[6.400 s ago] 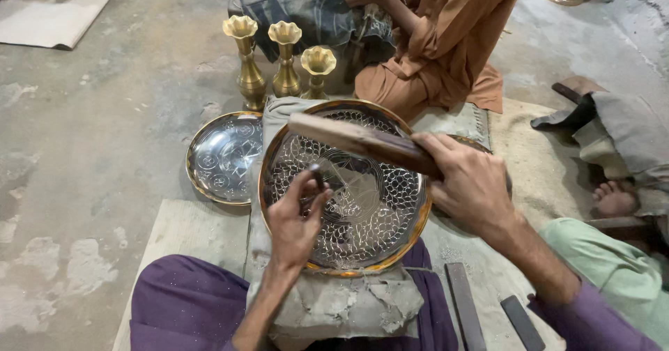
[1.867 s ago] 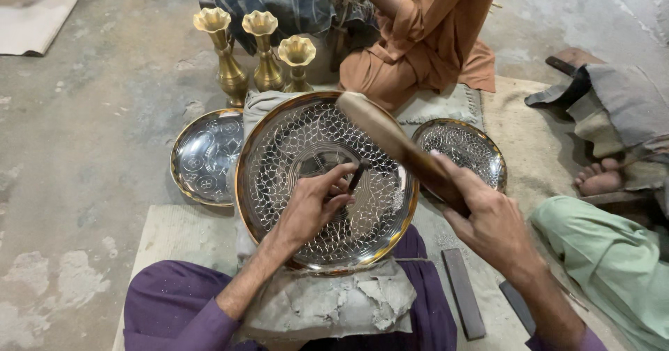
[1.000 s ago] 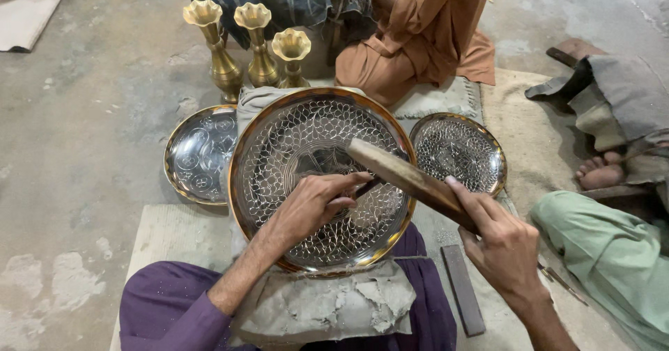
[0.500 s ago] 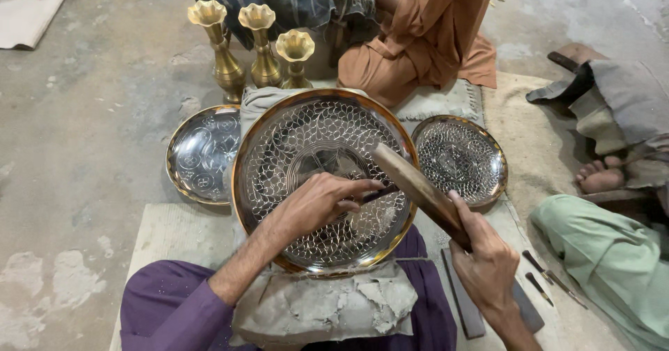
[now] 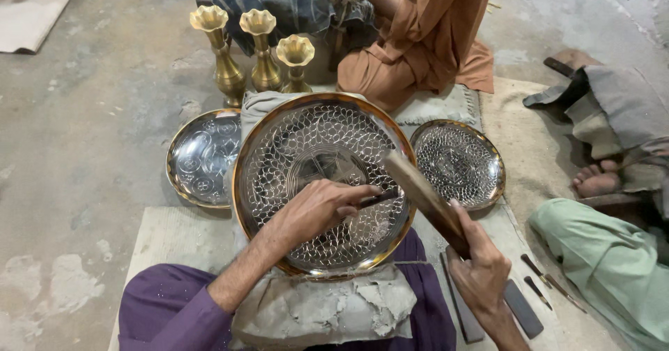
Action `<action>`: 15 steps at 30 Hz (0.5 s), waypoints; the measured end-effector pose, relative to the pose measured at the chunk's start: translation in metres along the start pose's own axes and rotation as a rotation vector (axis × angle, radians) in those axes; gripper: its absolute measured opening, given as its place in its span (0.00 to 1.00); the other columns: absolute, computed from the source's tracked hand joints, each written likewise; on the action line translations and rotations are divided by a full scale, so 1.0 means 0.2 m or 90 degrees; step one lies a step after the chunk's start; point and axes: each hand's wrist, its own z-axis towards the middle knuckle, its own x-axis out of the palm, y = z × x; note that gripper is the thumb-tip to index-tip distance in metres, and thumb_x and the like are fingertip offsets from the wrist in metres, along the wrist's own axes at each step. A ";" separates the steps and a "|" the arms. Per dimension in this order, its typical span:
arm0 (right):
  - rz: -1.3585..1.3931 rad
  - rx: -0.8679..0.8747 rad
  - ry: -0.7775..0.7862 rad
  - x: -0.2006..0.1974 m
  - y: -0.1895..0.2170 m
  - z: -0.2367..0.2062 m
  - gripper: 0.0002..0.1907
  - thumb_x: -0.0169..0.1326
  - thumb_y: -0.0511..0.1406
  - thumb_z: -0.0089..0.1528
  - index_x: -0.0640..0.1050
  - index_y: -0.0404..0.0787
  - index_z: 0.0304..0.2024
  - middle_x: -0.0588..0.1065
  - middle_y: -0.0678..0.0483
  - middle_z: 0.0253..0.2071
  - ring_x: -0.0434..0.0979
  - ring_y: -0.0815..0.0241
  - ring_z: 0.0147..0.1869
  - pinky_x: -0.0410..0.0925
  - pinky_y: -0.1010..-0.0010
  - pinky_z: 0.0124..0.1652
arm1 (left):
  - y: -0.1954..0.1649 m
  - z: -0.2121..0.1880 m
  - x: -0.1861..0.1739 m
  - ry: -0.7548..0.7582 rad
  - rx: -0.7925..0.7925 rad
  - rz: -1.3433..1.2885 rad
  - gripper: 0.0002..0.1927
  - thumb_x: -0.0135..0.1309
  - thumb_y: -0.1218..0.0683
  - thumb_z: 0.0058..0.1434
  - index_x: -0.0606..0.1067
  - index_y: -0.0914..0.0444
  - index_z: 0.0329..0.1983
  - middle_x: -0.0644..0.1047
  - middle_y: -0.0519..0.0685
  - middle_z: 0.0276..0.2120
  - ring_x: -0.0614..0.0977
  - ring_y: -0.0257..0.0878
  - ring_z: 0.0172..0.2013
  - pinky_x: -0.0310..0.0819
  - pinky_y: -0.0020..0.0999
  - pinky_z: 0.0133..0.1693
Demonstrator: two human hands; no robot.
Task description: The person sits on the floor and engraves a decorative pattern into a large brass tray resting on a cushion, holding a small chisel against the metal with one hand and striking it with a wooden mallet in the other, repositioning the chisel to work across the tray surface.
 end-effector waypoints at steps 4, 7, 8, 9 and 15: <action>0.216 -0.022 -0.022 -0.01 0.06 0.02 0.40 0.57 0.30 0.57 0.64 0.55 0.71 0.80 0.50 0.41 0.82 0.57 0.39 0.75 0.64 0.39 | 0.00 -0.02 -0.01 -0.067 0.027 -0.015 0.27 0.59 0.57 0.60 0.73 0.52 0.63 0.85 0.48 0.36 0.86 0.43 0.32 0.80 0.42 0.34; 0.090 -0.018 -0.037 -0.02 0.10 0.02 0.40 0.57 0.30 0.54 0.66 0.59 0.69 0.81 0.51 0.43 0.82 0.56 0.39 0.76 0.64 0.40 | 0.01 -0.02 0.00 -0.040 0.014 -0.019 0.27 0.59 0.56 0.59 0.73 0.51 0.63 0.85 0.48 0.36 0.86 0.43 0.32 0.80 0.42 0.35; 0.203 0.011 -0.066 -0.02 0.11 0.02 0.38 0.56 0.30 0.57 0.65 0.58 0.69 0.80 0.51 0.42 0.82 0.55 0.40 0.75 0.65 0.40 | 0.01 -0.02 0.01 -0.034 0.003 -0.027 0.27 0.59 0.56 0.59 0.73 0.51 0.63 0.85 0.48 0.36 0.86 0.43 0.31 0.80 0.42 0.35; 0.317 0.036 -0.092 -0.02 0.11 0.02 0.36 0.55 0.31 0.60 0.64 0.57 0.70 0.78 0.51 0.42 0.82 0.55 0.41 0.75 0.66 0.40 | 0.02 -0.02 0.01 -0.033 -0.011 -0.034 0.28 0.59 0.56 0.59 0.72 0.51 0.64 0.85 0.49 0.35 0.86 0.43 0.31 0.80 0.42 0.36; -0.063 0.096 0.120 -0.07 0.06 0.06 0.43 0.57 0.28 0.51 0.66 0.57 0.69 0.82 0.47 0.47 0.84 0.47 0.44 0.76 0.55 0.44 | 0.03 -0.02 -0.02 -0.122 0.055 -0.060 0.28 0.60 0.58 0.59 0.72 0.56 0.64 0.84 0.52 0.38 0.87 0.42 0.34 0.82 0.39 0.36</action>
